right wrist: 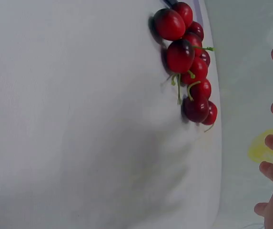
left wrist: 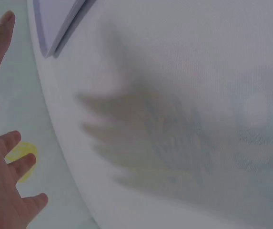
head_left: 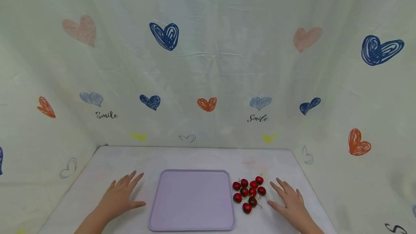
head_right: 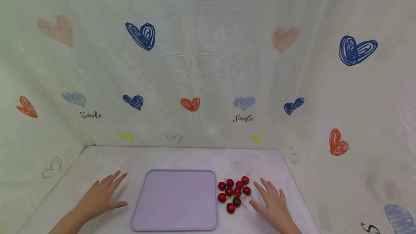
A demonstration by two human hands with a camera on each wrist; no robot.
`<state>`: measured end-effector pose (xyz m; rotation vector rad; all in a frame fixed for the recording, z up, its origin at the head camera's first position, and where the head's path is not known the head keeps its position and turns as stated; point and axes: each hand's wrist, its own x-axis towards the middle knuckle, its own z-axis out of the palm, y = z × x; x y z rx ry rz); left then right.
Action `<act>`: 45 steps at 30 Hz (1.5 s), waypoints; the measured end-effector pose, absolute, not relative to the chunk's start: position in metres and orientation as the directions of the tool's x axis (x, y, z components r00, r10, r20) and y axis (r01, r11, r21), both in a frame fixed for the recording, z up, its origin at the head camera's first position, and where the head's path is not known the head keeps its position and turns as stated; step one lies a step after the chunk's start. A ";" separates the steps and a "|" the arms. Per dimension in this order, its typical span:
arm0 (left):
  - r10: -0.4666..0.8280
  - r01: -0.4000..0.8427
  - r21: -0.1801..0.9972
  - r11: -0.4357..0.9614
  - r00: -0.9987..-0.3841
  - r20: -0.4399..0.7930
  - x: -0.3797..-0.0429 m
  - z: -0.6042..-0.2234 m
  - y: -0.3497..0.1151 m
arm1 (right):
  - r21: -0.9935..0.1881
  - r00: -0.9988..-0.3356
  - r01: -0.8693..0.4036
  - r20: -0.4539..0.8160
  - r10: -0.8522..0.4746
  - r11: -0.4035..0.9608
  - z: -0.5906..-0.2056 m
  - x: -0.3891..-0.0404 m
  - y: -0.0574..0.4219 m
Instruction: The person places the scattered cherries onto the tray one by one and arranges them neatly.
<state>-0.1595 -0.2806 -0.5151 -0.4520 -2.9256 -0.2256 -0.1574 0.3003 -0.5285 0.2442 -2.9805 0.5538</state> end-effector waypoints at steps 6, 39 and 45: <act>0.308 0.327 0.224 0.918 -0.944 0.116 -0.170 -0.526 -0.279 | -0.494 -0.989 -0.134 0.008 -0.149 0.859 -0.528 -0.158 0.285; 0.278 0.110 0.665 0.739 -0.949 -0.152 -0.211 -0.552 -0.264 | -0.758 -0.998 0.028 -0.059 -0.026 0.651 -0.565 -0.158 0.224; 0.253 0.055 0.659 0.750 -0.945 -0.209 -0.213 -0.552 -0.261 | -0.753 -0.998 0.052 -0.063 0.007 0.656 -0.574 -0.158 0.223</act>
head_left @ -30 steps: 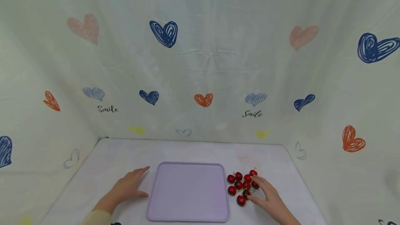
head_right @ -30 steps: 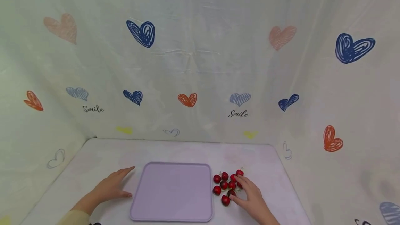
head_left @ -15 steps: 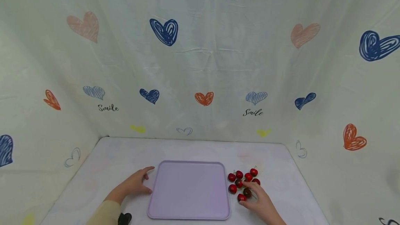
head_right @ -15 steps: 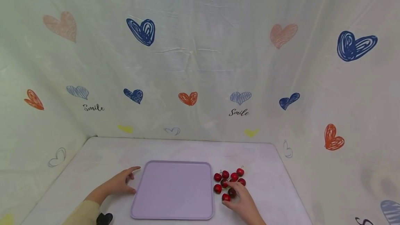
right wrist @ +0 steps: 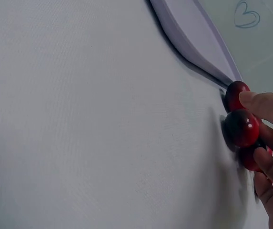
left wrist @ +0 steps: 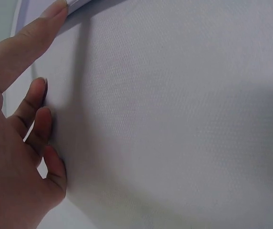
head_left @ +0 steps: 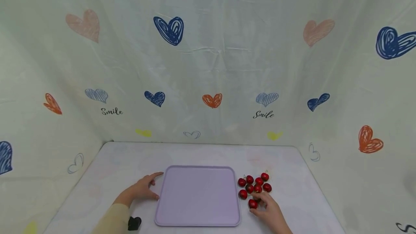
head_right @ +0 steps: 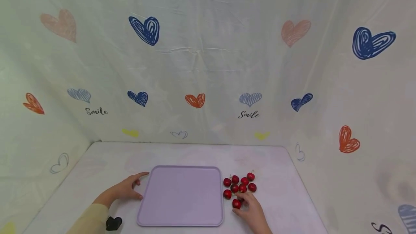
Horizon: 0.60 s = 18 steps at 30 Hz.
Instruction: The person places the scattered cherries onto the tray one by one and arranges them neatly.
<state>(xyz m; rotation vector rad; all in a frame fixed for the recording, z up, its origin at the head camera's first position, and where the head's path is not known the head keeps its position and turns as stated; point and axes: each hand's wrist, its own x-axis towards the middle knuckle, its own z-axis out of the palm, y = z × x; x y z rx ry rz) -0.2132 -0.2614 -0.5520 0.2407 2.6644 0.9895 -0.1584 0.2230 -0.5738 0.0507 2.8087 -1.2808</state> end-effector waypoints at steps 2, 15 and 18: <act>0.243 0.037 0.652 0.757 -0.943 -0.229 -0.214 -0.553 -0.261 | -0.747 -0.998 0.050 -0.061 0.008 0.663 -0.576 -0.160 0.223; 0.214 -0.009 0.618 0.786 -0.934 -0.285 -0.216 -0.550 -0.257 | -0.717 -0.994 0.098 -0.102 0.035 0.691 -0.584 -0.166 0.227; 0.215 -0.009 0.619 0.785 -0.934 -0.286 -0.216 -0.550 -0.258 | -0.719 -0.992 0.117 -0.122 0.042 0.685 -0.584 -0.167 0.225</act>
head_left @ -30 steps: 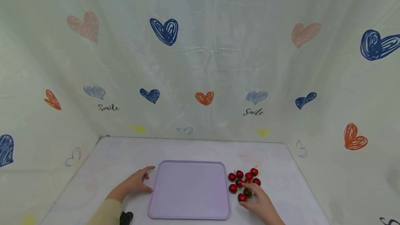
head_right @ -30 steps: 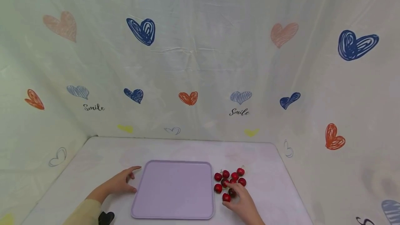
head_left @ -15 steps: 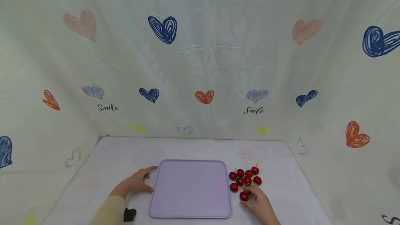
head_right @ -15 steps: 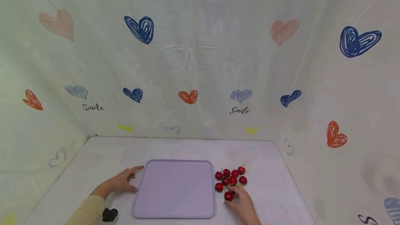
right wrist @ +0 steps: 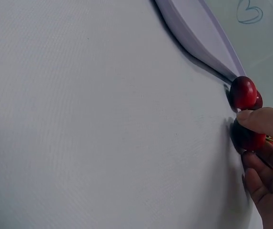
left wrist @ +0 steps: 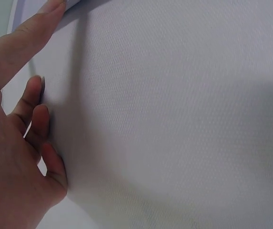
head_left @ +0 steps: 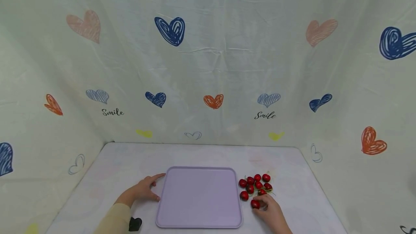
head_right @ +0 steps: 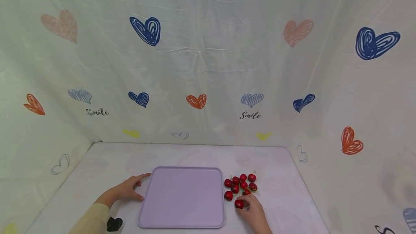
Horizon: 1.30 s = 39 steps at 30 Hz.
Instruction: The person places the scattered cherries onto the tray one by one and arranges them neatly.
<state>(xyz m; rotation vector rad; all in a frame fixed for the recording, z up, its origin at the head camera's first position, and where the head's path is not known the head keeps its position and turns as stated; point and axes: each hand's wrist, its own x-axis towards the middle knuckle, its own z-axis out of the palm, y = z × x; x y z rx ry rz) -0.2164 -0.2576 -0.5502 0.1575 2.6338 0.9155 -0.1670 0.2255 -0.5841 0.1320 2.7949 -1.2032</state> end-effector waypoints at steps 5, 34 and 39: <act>0.220 -0.005 0.620 0.785 -0.932 -0.287 -0.217 -0.552 -0.259 | -0.723 -0.997 0.073 -0.072 0.030 0.687 -0.580 -0.167 0.223; 0.232 0.012 0.618 0.786 -0.932 -0.278 -0.218 -0.550 -0.257 | -0.914 -0.954 -0.133 0.013 -0.300 0.383 -0.555 -0.195 0.122; 0.217 -0.004 0.603 0.798 -0.931 -0.293 -0.217 -0.550 -0.257 | -0.936 -0.954 -0.147 0.049 -0.295 0.321 -0.562 -0.200 0.096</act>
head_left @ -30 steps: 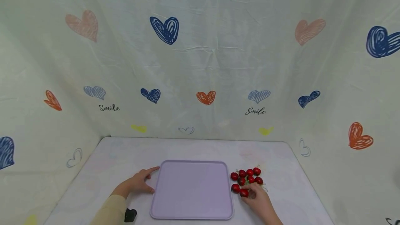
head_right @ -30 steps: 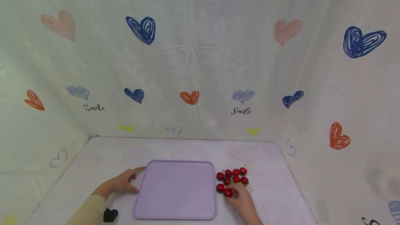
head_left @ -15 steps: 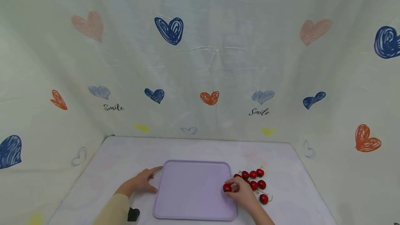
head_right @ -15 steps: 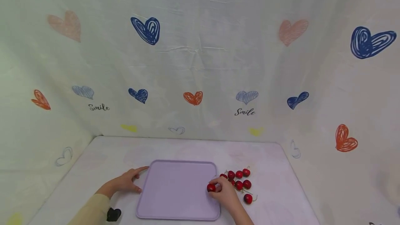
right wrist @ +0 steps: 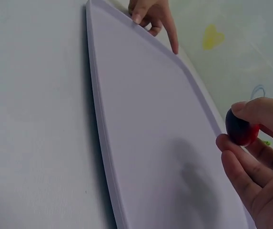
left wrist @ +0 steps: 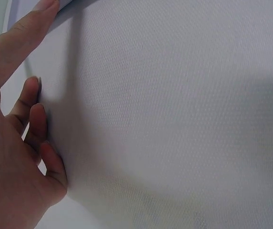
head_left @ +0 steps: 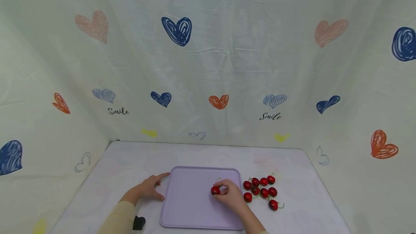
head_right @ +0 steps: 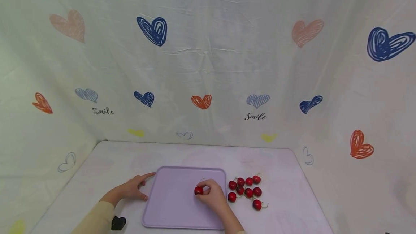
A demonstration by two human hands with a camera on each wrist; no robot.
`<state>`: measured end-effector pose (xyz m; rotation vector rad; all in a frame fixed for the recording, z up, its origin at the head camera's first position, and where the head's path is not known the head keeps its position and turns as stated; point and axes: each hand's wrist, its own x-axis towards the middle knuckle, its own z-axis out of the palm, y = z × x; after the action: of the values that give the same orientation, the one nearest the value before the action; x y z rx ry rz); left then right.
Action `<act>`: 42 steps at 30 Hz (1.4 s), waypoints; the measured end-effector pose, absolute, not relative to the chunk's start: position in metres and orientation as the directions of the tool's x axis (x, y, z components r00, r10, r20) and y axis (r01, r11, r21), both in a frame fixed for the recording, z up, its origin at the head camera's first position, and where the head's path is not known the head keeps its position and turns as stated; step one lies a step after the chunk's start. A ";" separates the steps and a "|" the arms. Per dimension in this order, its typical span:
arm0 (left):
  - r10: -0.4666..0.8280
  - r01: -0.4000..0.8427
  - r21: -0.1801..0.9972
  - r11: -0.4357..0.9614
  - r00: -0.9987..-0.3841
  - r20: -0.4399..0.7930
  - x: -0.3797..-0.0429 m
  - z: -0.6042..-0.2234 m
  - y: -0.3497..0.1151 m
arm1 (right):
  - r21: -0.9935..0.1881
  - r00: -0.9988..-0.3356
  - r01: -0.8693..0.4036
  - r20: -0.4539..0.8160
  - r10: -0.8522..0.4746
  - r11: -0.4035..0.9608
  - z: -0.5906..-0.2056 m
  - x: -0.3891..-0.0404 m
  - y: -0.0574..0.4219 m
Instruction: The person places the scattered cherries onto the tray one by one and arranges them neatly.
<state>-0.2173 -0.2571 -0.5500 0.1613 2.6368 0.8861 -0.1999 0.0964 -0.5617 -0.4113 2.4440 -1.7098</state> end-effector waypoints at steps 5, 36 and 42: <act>0.207 -0.001 0.581 0.814 -0.934 -0.291 -0.217 -0.552 -0.257 | -0.960 -0.959 -0.135 0.064 -0.275 0.245 -0.566 -0.204 0.072; 0.224 0.032 0.529 0.848 -0.927 -0.302 -0.222 -0.556 -0.258 | -0.959 -0.974 -0.164 0.121 -0.189 0.229 -0.581 -0.242 -0.032; 0.219 0.025 0.524 0.851 -0.924 -0.312 -0.220 -0.555 -0.257 | -0.968 -0.977 -0.149 0.113 -0.181 0.201 -0.588 -0.244 -0.044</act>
<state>-0.2201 -0.2574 -0.5545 0.1823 2.6638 0.7469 -0.2444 -0.0438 -0.5876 -0.3320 2.4143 -1.9415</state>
